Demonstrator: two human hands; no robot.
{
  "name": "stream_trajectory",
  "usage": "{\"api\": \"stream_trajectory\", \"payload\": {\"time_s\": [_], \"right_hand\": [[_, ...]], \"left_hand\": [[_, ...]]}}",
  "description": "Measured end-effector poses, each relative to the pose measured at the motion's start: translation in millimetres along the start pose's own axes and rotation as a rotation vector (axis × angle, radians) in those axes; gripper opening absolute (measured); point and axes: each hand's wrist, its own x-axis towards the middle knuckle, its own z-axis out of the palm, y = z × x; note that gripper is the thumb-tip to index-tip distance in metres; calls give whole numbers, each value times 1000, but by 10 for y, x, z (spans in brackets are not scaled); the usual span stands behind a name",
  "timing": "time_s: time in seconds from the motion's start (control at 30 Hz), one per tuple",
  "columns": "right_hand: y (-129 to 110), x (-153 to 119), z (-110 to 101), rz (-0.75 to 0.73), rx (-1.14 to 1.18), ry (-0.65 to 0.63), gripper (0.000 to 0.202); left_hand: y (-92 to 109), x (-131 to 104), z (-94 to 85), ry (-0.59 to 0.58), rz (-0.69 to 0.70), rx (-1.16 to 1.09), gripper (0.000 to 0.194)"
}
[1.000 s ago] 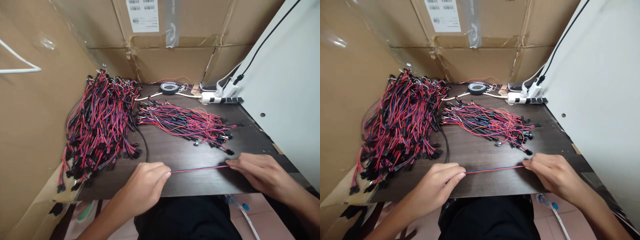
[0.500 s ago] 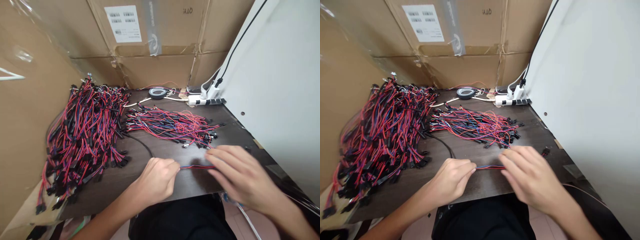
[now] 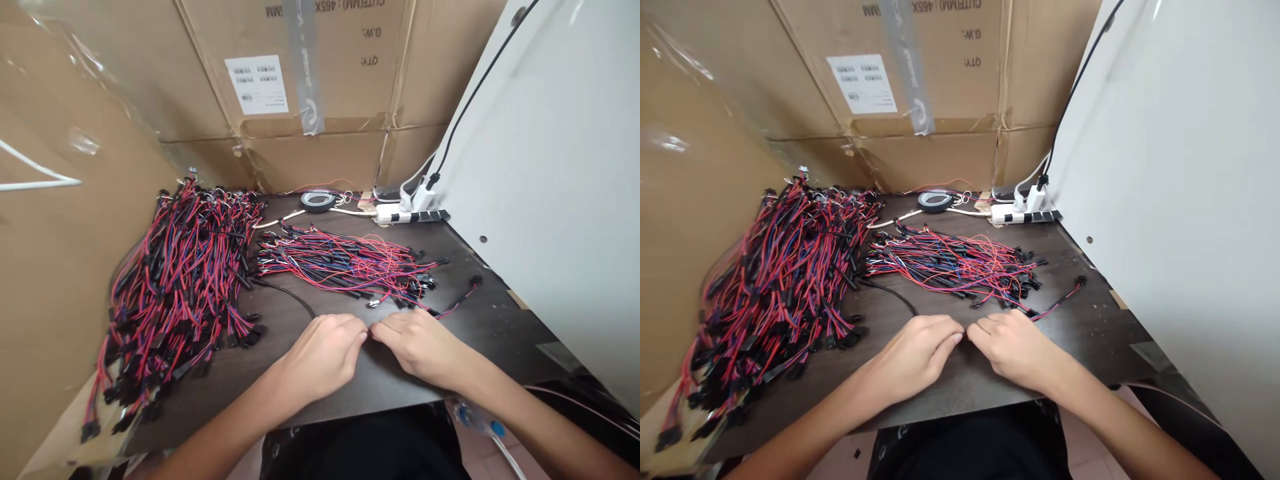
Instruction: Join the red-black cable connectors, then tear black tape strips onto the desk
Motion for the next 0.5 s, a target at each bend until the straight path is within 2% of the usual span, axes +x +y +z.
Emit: {"api": "stream_trajectory", "payload": {"time_s": [0.27, 0.37, 0.5], "right_hand": [[9, 76, -5, 115, 20, -37, 21], [17, 90, -25, 119, 32, -68, 20], [39, 106, -46, 106, 17, -148, 20]], "left_hand": [[-115, 94, -79, -209, 144, 374, 19], [-125, 86, -102, -235, 185, 426, 20], [-139, 72, -121, -243, 167, 414, 21]]}}
